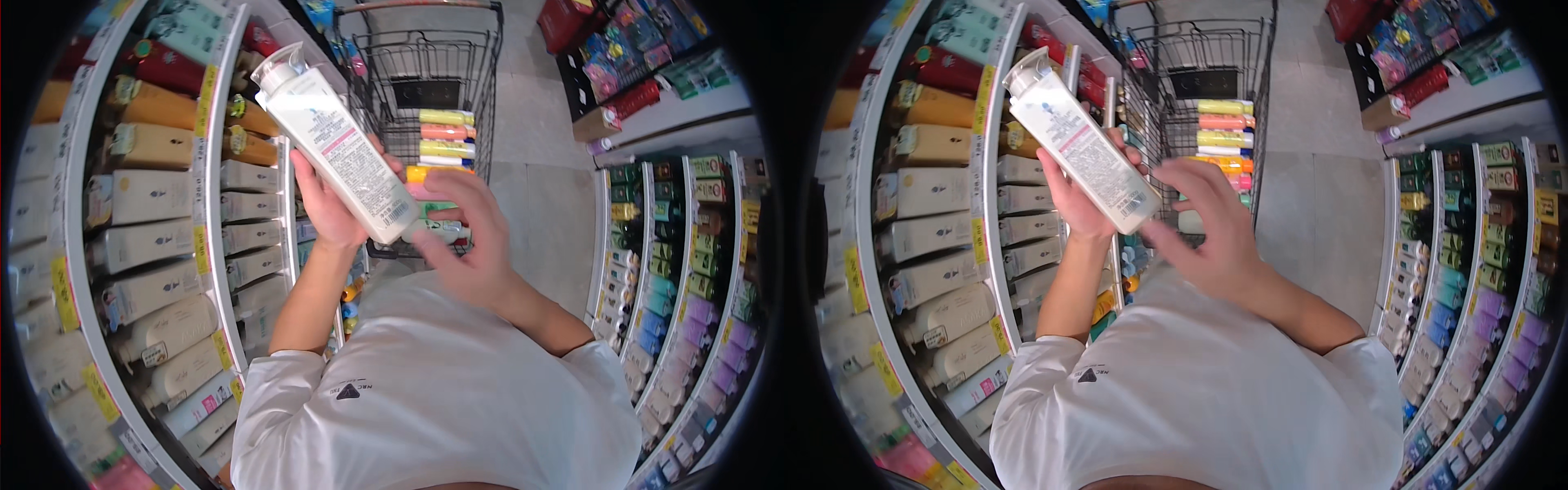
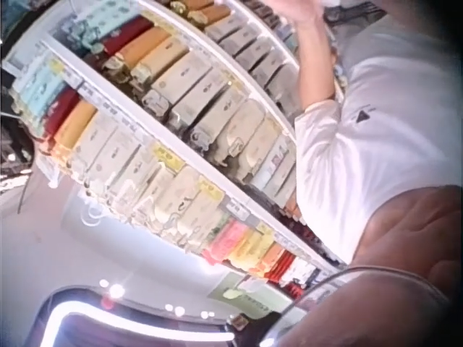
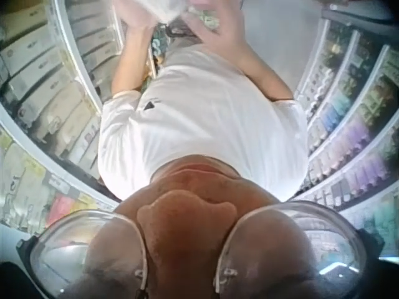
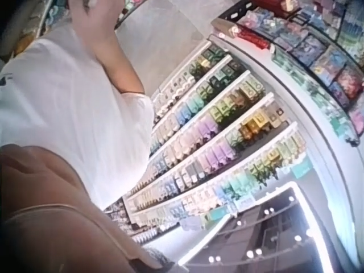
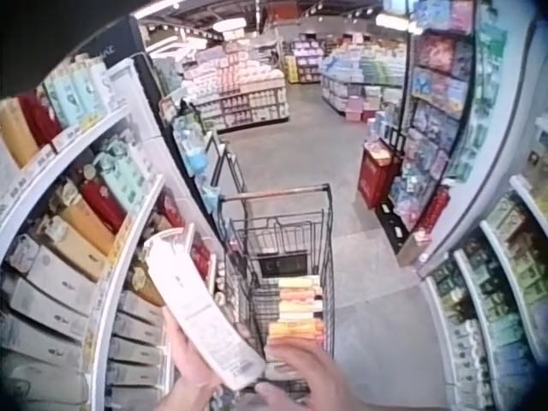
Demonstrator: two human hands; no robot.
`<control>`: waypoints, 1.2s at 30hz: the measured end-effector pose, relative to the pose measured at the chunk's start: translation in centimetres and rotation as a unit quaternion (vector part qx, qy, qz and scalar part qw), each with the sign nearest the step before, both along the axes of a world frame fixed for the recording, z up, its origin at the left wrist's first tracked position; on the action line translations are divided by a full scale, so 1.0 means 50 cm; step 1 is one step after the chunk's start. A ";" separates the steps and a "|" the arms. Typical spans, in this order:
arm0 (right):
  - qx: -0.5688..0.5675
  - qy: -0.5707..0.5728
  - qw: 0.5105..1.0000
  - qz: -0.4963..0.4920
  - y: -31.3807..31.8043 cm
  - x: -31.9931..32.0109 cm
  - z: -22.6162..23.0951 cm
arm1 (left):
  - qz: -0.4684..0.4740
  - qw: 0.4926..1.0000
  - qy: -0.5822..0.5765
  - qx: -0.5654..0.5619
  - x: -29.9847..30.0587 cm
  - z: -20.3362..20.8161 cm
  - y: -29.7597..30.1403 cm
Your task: The person is picking up, inspecting, and putting various personal care bottles into a shopping cart in a supermarket aisle.
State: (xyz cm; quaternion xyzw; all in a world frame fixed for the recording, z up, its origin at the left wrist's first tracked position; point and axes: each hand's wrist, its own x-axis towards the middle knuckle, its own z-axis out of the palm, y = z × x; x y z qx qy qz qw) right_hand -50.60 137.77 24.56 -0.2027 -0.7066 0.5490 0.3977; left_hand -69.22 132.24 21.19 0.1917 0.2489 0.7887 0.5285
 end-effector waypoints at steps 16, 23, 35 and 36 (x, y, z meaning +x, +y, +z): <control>-0.135 -0.447 0.884 -0.006 -0.037 0.138 -0.460 | -0.062 0.691 0.632 -0.345 -0.120 -0.606 0.093; -0.164 -0.477 0.860 -0.082 -0.019 0.161 -0.514 | -0.231 0.378 0.886 -0.139 -0.106 -0.661 0.283; -0.173 -0.502 0.844 -0.070 -0.001 0.141 -0.544 | -0.190 0.509 0.825 -0.154 -0.108 -0.784 0.289; -0.165 -0.500 0.848 -0.065 0.002 0.138 -0.546 | -0.183 0.537 0.808 -0.159 -0.109 -0.780 0.283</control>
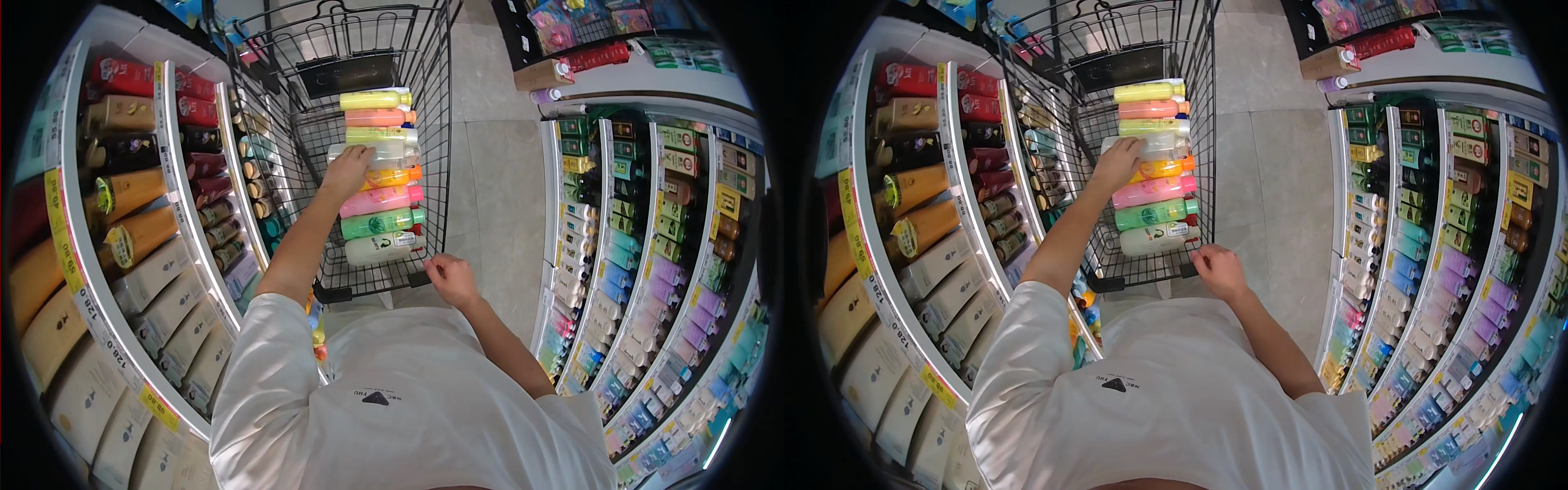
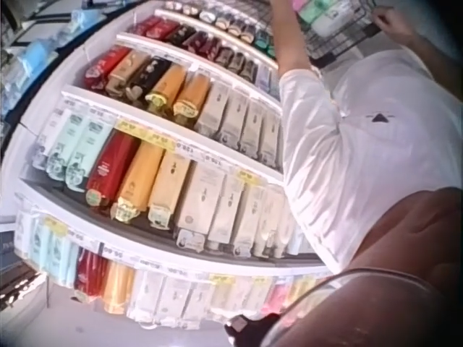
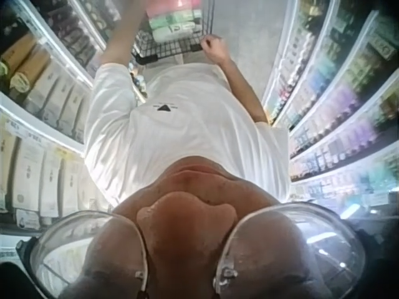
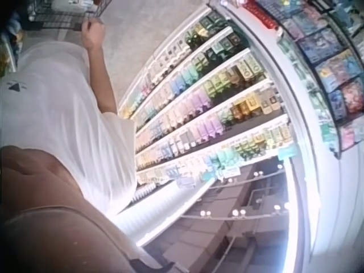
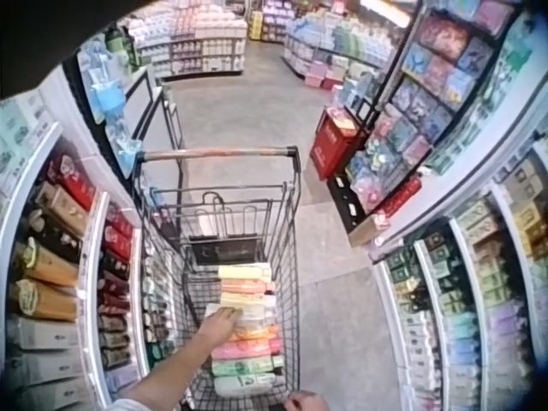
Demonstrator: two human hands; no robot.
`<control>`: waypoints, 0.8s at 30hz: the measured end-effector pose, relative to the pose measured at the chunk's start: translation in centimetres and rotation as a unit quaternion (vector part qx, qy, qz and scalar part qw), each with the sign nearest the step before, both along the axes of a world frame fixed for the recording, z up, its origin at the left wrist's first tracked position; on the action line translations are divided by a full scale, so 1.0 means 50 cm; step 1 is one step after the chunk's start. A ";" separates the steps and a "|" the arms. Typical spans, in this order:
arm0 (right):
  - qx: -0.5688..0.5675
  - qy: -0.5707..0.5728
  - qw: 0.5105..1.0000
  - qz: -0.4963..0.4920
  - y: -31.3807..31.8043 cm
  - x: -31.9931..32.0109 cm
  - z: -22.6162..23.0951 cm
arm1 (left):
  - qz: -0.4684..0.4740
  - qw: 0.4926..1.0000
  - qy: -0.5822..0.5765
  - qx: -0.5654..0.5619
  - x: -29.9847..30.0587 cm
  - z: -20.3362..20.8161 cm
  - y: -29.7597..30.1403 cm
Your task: The person is picking up, inspecting, and putting various personal care bottles into a shopping cart in a supermarket aisle.
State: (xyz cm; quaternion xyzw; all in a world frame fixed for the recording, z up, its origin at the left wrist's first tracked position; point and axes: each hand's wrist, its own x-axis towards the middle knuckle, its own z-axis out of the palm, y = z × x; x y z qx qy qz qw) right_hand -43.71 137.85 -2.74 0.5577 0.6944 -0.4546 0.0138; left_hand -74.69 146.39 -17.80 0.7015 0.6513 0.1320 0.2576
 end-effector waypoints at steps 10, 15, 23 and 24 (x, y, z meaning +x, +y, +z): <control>0.127 0.042 0.981 0.141 0.055 -0.107 -0.061 | 0.232 0.962 -0.115 0.091 -0.026 0.197 -0.195; 0.269 0.069 0.932 0.233 0.138 -0.241 -0.166 | 0.368 0.918 -0.109 0.096 -0.019 0.309 -0.410; 0.242 0.023 0.865 0.439 0.173 -0.365 -0.295 | 0.551 0.824 -0.133 0.019 0.067 0.534 -0.711; 0.208 -0.016 0.862 0.462 0.157 -0.341 -0.329 | 0.534 0.839 -0.093 0.046 0.071 0.585 -0.712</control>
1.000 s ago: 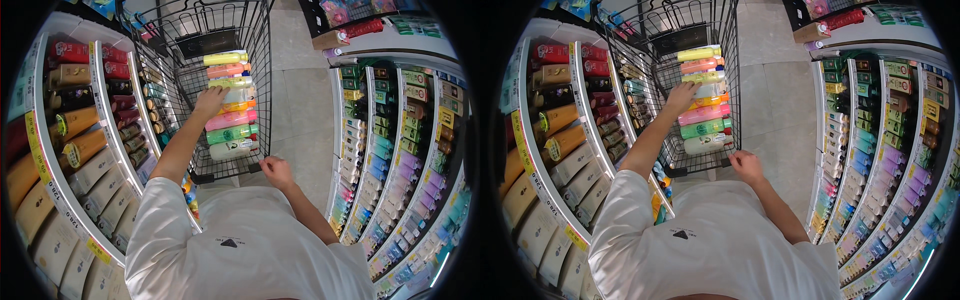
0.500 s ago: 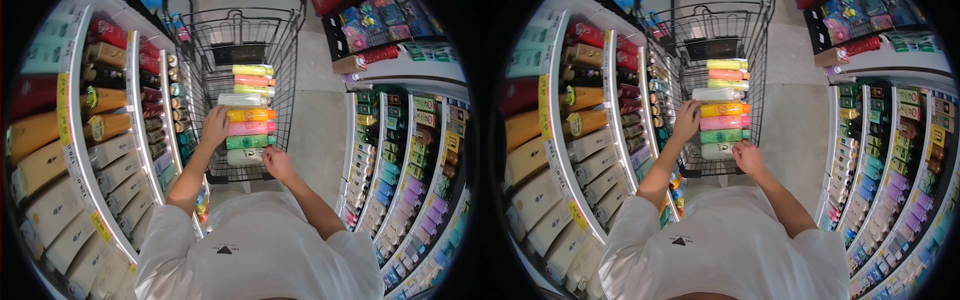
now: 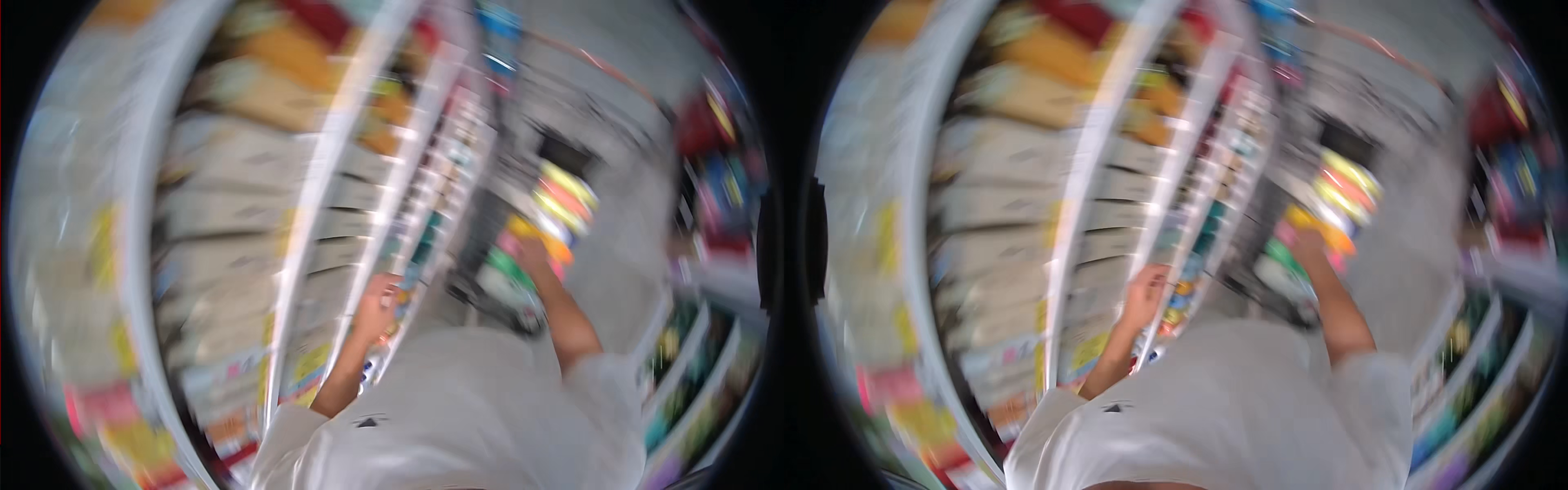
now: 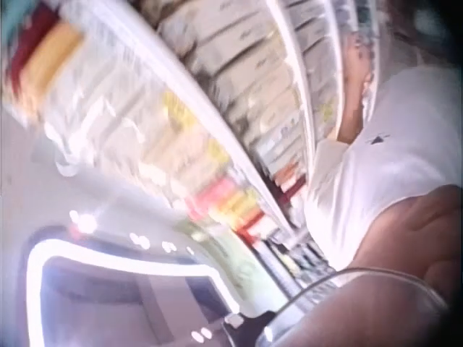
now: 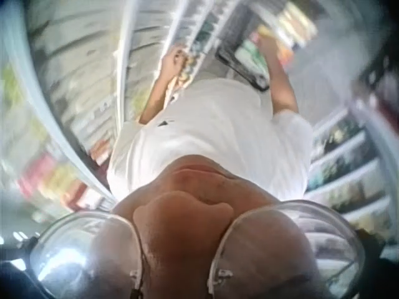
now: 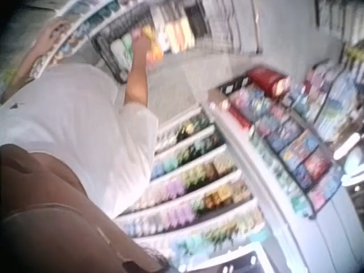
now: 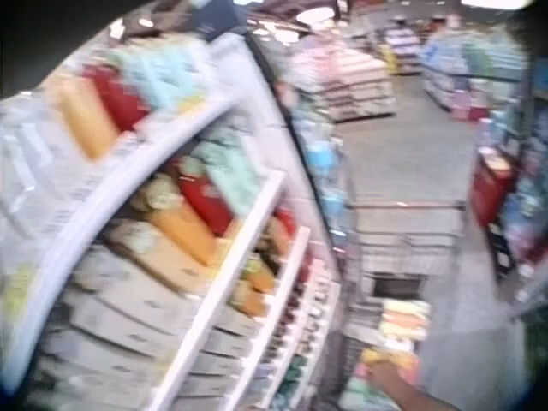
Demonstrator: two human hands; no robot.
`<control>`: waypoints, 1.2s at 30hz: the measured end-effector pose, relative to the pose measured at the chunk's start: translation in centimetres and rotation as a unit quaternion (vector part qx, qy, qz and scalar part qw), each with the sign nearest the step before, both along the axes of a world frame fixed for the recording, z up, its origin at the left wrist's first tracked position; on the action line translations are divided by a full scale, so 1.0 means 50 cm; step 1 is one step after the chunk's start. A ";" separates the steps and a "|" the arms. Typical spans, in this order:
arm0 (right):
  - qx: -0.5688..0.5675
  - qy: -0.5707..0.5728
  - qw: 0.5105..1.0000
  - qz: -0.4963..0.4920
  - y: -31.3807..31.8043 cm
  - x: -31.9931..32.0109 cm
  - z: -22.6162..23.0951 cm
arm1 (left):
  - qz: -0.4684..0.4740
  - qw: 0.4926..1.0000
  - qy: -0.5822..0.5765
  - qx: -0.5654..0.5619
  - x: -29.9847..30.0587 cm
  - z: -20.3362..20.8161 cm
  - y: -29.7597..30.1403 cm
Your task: The person is picking up, inspecting, and putting various personal care bottles into a shopping cart in a supermarket aisle.
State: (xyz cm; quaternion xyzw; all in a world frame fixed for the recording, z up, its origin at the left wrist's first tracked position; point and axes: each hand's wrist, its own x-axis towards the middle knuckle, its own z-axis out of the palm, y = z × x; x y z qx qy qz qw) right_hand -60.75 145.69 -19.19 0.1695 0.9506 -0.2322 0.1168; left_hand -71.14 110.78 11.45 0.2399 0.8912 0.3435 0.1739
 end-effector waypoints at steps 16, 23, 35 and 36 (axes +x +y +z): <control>-0.142 0.039 0.987 0.068 -0.206 0.116 0.104 | 0.172 0.752 0.615 0.162 -0.233 0.822 0.057; -0.184 0.044 0.978 -0.084 -0.176 0.231 0.120 | 0.213 0.631 0.732 0.144 -0.273 0.808 0.112; -0.269 0.111 0.944 -0.158 -0.143 0.294 0.059 | -0.032 0.837 0.545 0.047 -0.171 0.593 0.219; -0.269 0.108 0.942 -0.168 -0.142 0.295 0.066 | -0.036 0.835 0.549 0.030 -0.174 0.594 0.212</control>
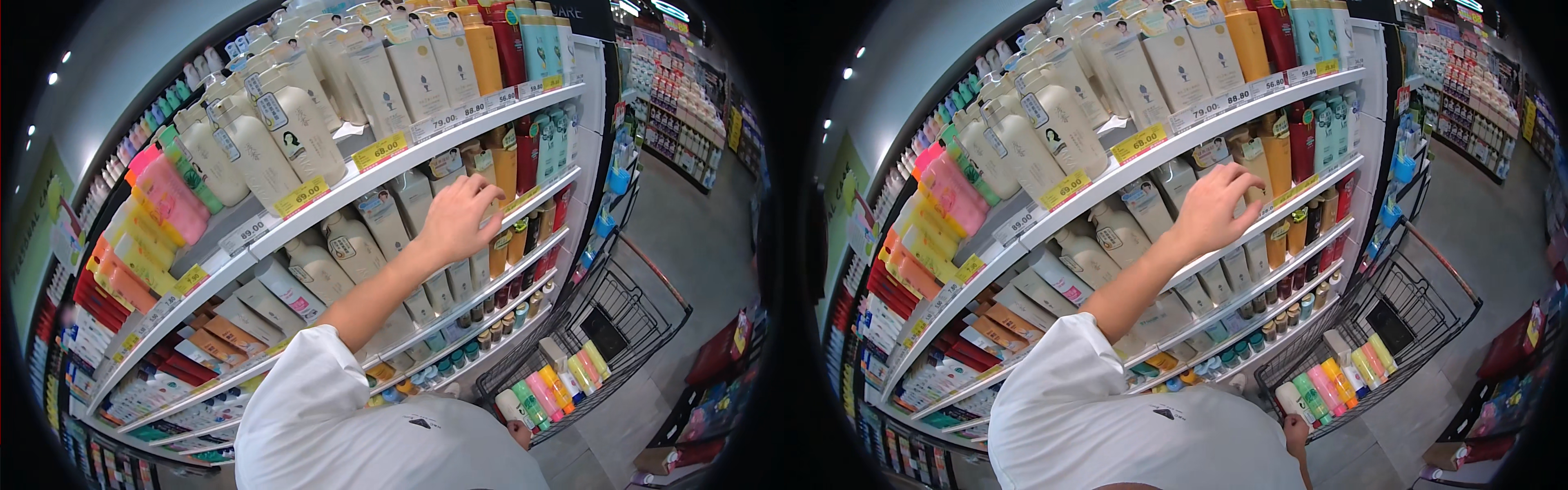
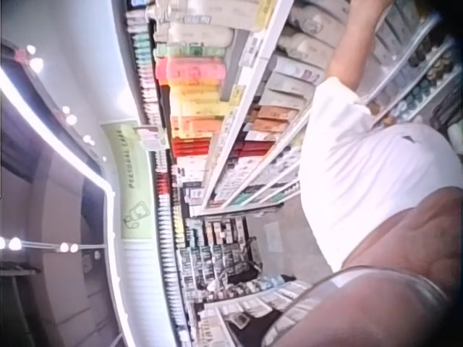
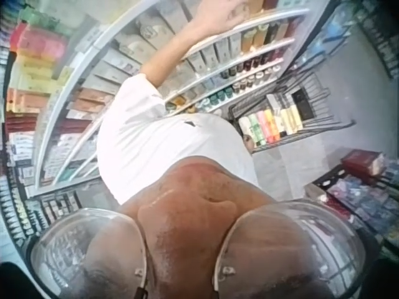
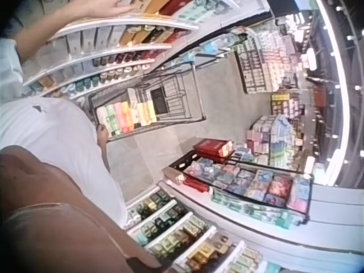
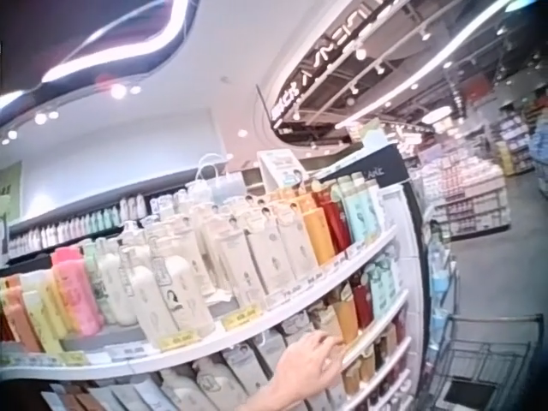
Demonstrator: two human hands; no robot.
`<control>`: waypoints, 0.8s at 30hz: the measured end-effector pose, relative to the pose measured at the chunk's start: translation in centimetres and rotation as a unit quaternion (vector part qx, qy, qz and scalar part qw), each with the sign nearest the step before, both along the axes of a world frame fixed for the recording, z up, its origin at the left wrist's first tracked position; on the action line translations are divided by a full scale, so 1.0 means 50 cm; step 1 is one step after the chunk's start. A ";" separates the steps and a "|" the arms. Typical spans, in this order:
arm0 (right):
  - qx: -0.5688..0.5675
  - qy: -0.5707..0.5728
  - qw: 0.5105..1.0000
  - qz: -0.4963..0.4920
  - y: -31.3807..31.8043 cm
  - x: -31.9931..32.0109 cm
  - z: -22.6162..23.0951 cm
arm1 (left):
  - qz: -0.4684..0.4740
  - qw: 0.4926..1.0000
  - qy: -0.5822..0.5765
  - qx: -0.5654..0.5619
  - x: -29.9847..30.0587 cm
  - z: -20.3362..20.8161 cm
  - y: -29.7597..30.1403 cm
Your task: The person is picking up, inspecting, and putting various personal care bottles into a shopping cart in a supermarket aisle.
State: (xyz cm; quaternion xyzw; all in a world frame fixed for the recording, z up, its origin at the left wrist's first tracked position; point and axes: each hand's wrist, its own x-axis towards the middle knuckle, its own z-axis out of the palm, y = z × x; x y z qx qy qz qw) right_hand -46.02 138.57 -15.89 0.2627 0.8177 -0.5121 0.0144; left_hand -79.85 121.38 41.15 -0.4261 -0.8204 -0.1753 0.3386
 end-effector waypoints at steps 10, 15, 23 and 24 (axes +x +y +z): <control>0.087 -0.130 0.985 -0.069 -0.026 -0.038 0.077 | 0.067 0.951 0.299 -0.026 -0.112 0.330 0.007; 0.066 -0.206 0.975 -0.053 -0.022 -0.049 0.102 | 0.220 0.917 0.312 -0.115 -0.177 0.541 0.020; 0.031 -0.233 0.970 -0.063 -0.007 -0.066 0.091 | 0.317 0.931 0.045 -0.177 -0.295 0.623 0.033; 0.040 -0.238 0.968 -0.066 -0.006 -0.069 0.084 | 0.340 0.915 0.035 -0.215 -0.306 0.624 0.038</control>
